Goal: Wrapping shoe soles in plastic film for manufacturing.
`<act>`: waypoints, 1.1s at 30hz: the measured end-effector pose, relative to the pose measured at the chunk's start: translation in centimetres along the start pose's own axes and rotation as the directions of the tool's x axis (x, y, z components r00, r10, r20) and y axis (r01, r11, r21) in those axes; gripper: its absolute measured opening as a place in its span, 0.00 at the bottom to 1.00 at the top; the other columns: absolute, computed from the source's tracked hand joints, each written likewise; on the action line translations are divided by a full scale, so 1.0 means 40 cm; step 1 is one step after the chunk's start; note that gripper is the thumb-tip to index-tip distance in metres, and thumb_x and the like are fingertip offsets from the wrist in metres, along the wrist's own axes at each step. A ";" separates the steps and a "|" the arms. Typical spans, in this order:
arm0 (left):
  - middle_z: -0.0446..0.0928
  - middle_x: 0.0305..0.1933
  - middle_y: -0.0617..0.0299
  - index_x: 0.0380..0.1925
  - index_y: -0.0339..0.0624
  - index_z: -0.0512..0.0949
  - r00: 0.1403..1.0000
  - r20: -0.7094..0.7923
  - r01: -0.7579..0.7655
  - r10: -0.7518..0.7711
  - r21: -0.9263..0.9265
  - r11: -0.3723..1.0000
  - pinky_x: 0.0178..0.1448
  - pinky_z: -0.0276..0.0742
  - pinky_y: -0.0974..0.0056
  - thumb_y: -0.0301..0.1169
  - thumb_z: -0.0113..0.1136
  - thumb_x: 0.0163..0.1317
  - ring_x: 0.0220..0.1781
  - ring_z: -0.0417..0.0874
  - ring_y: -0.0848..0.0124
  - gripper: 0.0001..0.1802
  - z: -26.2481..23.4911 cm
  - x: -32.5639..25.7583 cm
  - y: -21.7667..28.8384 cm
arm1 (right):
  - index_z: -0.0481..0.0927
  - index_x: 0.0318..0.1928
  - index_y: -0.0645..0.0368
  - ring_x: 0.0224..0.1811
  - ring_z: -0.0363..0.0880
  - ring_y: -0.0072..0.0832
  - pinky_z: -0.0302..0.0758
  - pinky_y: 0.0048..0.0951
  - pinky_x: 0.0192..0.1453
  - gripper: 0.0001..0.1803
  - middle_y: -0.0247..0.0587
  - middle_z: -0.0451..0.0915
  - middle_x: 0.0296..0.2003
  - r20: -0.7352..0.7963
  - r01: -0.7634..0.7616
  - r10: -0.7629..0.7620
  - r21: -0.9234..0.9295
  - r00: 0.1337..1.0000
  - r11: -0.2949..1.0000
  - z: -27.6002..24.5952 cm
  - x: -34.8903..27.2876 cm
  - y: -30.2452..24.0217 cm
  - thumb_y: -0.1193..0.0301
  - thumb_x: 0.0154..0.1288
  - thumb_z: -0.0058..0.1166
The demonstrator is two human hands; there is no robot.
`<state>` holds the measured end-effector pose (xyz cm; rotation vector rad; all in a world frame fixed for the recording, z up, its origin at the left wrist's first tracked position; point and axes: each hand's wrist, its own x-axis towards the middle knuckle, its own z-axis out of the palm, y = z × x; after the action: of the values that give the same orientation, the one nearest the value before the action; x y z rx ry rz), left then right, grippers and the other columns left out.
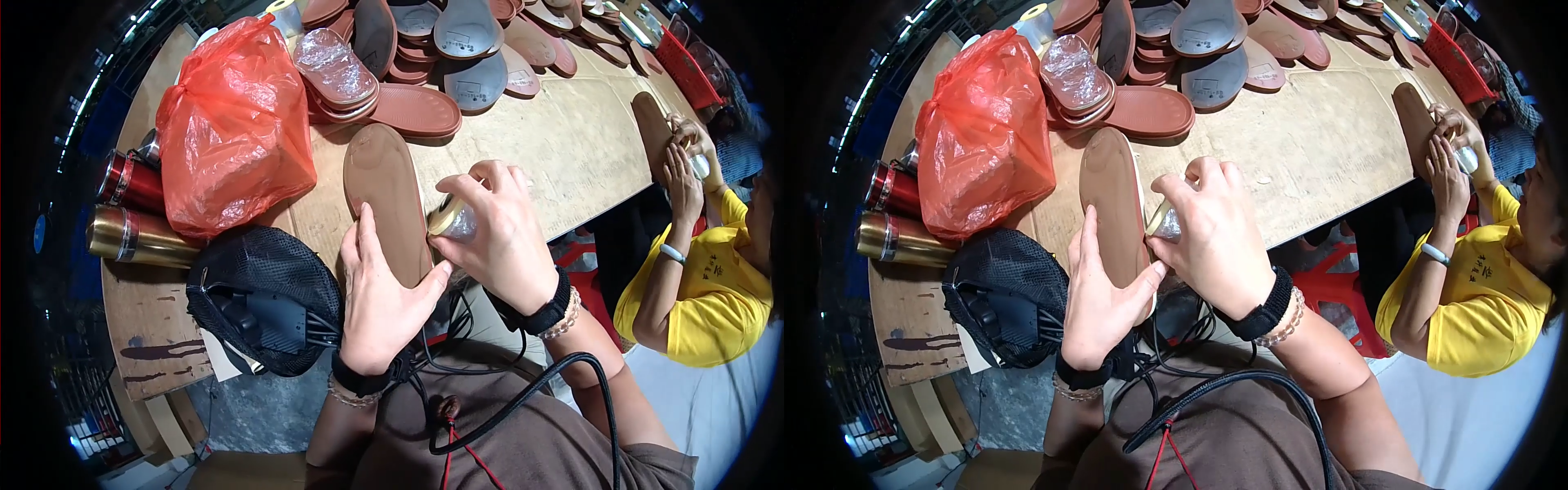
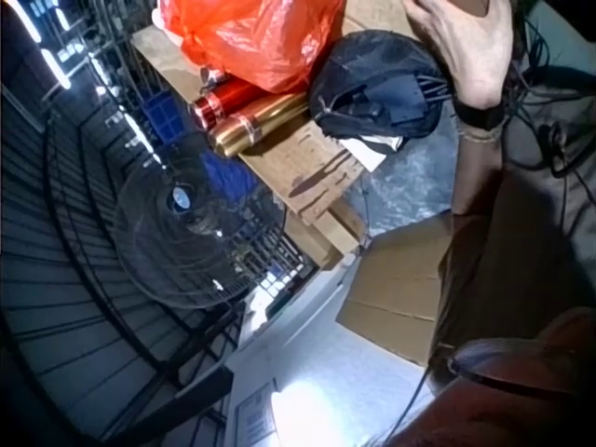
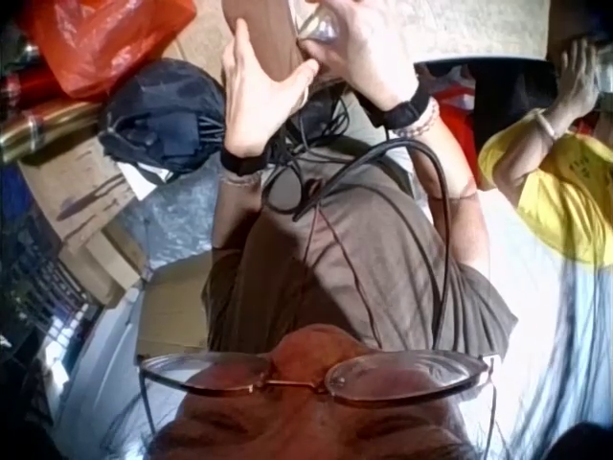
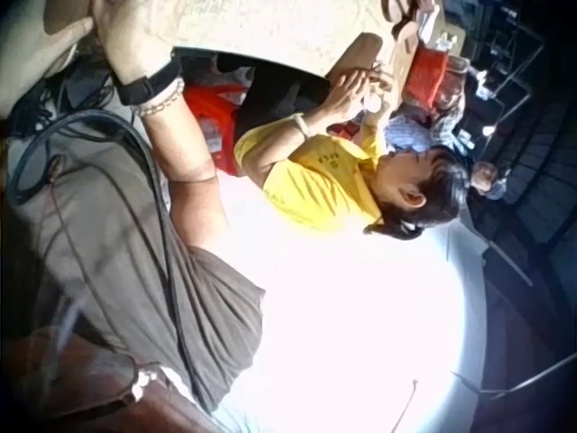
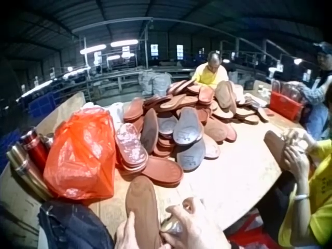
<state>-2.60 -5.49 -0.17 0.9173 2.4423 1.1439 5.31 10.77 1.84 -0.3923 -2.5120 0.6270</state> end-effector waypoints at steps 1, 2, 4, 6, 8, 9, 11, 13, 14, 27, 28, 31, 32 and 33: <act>0.59 0.74 0.30 0.80 0.29 0.47 1.000 -0.022 -0.022 0.022 0.035 0.999 0.79 0.63 0.48 0.36 0.71 0.61 0.76 0.65 0.40 0.55 0.002 -0.002 -0.009 | 0.82 0.51 0.56 0.53 0.73 0.50 0.75 0.44 0.59 0.30 0.54 0.76 0.48 0.001 0.009 -0.009 -0.004 1.000 1.000 0.001 0.000 0.000 0.74 0.44 0.78; 0.63 0.73 0.34 0.80 0.30 0.48 0.998 -0.042 -0.042 0.045 0.071 0.997 0.79 0.65 0.51 0.35 0.73 0.61 0.76 0.68 0.44 0.56 0.005 -0.003 -0.016 | 0.82 0.52 0.56 0.53 0.73 0.50 0.75 0.44 0.59 0.30 0.53 0.76 0.48 0.003 0.018 -0.018 -0.008 1.000 1.000 0.001 0.000 -0.001 0.73 0.44 0.78; 0.62 0.73 0.35 0.80 0.29 0.48 0.998 -0.034 -0.058 0.060 0.052 0.997 0.78 0.66 0.51 0.34 0.72 0.62 0.75 0.68 0.44 0.54 0.007 -0.002 -0.024 | 0.82 0.52 0.56 0.53 0.73 0.49 0.75 0.45 0.59 0.30 0.53 0.75 0.48 0.010 0.013 -0.013 0.003 1.000 1.000 -0.005 0.000 -0.005 0.73 0.44 0.78; 0.62 0.73 0.35 0.80 0.28 0.48 0.997 -0.028 -0.072 0.073 0.035 0.997 0.77 0.66 0.50 0.32 0.70 0.63 0.74 0.69 0.44 0.53 0.001 -0.005 -0.025 | 0.82 0.52 0.56 0.52 0.73 0.49 0.75 0.45 0.59 0.31 0.53 0.75 0.48 0.018 0.009 -0.009 0.016 1.000 1.000 -0.014 0.002 -0.017 0.73 0.44 0.78; 0.53 0.76 0.25 0.79 0.25 0.43 0.998 0.062 -0.015 0.022 -0.100 0.995 0.81 0.58 0.45 0.34 0.66 0.63 0.78 0.58 0.35 0.54 -0.007 -0.011 -0.026 | 0.81 0.52 0.56 0.52 0.73 0.50 0.75 0.45 0.58 0.30 0.54 0.75 0.48 0.023 0.023 -0.024 0.019 0.999 1.000 -0.025 0.002 -0.033 0.73 0.45 0.78; 0.53 0.76 0.25 0.79 0.25 0.43 0.998 0.062 -0.015 0.021 -0.101 0.995 0.81 0.58 0.45 0.34 0.66 0.63 0.78 0.58 0.35 0.54 -0.009 -0.019 -0.028 | 0.81 0.52 0.56 0.52 0.73 0.50 0.75 0.45 0.58 0.30 0.54 0.75 0.48 0.024 0.024 -0.024 0.019 0.999 1.000 -0.030 0.002 -0.040 0.73 0.45 0.78; 0.52 0.77 0.24 0.79 0.23 0.43 0.987 0.143 0.121 -0.079 -0.318 0.940 0.82 0.56 0.46 0.34 0.60 0.66 0.78 0.59 0.36 0.51 -0.014 -0.041 -0.031 | 0.81 0.52 0.57 0.53 0.72 0.51 0.74 0.46 0.58 0.30 0.55 0.75 0.48 0.037 0.041 -0.043 0.047 0.998 0.998 -0.042 -0.001 -0.055 0.73 0.45 0.77; 0.52 0.77 0.23 0.79 0.22 0.43 0.985 0.156 0.129 -0.073 -0.388 0.913 0.82 0.56 0.46 0.35 0.56 0.69 0.79 0.59 0.36 0.47 -0.015 -0.050 -0.020 | 0.81 0.52 0.57 0.53 0.72 0.52 0.74 0.46 0.58 0.30 0.55 0.75 0.48 0.043 0.052 -0.054 0.055 0.998 0.997 -0.053 -0.004 -0.069 0.74 0.45 0.77; 0.52 0.77 0.23 0.79 0.22 0.44 0.988 0.139 0.118 -0.068 -0.398 0.910 0.82 0.56 0.46 0.35 0.55 0.70 0.78 0.60 0.36 0.46 -0.011 -0.052 -0.022 | 0.80 0.52 0.57 0.54 0.72 0.52 0.74 0.46 0.59 0.30 0.55 0.75 0.49 0.061 0.056 -0.059 0.041 0.996 0.998 -0.058 -0.005 -0.077 0.74 0.45 0.77; 0.51 0.75 0.19 0.79 0.25 0.46 0.998 0.055 0.048 -0.039 -0.180 0.982 0.81 0.56 0.41 0.37 0.51 0.72 0.77 0.57 0.29 0.43 0.017 -0.054 0.005 | 0.79 0.54 0.58 0.52 0.75 0.52 0.75 0.45 0.59 0.32 0.56 0.78 0.46 0.135 0.126 -0.132 0.054 0.982 0.991 -0.078 0.003 -0.049 0.72 0.46 0.75; 0.51 0.75 0.19 0.79 0.25 0.46 0.998 0.053 0.049 -0.040 -0.183 0.982 0.81 0.56 0.41 0.37 0.51 0.72 0.77 0.57 0.29 0.43 0.018 -0.055 0.004 | 0.79 0.54 0.58 0.51 0.76 0.52 0.75 0.45 0.59 0.30 0.55 0.79 0.46 0.207 0.080 -0.097 0.088 0.973 0.993 -0.089 0.009 -0.049 0.72 0.48 0.75; 0.50 0.75 0.18 0.79 0.25 0.45 0.999 0.043 0.026 -0.019 -0.173 0.985 0.80 0.58 0.41 0.38 0.52 0.73 0.76 0.58 0.29 0.44 0.020 -0.055 0.004 | 0.80 0.54 0.57 0.52 0.77 0.52 0.75 0.45 0.58 0.29 0.57 0.78 0.48 0.199 0.098 -0.112 0.079 0.974 0.992 -0.094 0.008 -0.046 0.73 0.50 0.75; 0.49 0.75 0.18 0.79 0.25 0.44 0.998 0.047 0.040 -0.031 -0.186 0.982 0.79 0.59 0.41 0.38 0.53 0.73 0.76 0.59 0.29 0.44 0.019 -0.056 0.007 | 0.80 0.54 0.57 0.52 0.77 0.52 0.75 0.45 0.58 0.29 0.57 0.78 0.48 0.201 0.102 -0.116 0.080 0.973 0.992 -0.092 0.007 -0.048 0.73 0.50 0.75; 0.49 0.75 0.17 0.79 0.24 0.44 0.998 0.051 0.053 -0.044 -0.200 0.978 0.79 0.60 0.42 0.38 0.53 0.73 0.75 0.60 0.29 0.45 0.019 -0.056 0.009 | 0.80 0.54 0.56 0.52 0.77 0.52 0.75 0.45 0.58 0.29 0.57 0.78 0.49 0.155 0.111 -0.114 0.028 0.981 0.993 -0.090 0.005 -0.051 0.73 0.50 0.75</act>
<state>-0.36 -6.35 -0.41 0.8095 2.2494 1.3082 6.81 10.38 5.70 -0.1983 -2.6524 0.6591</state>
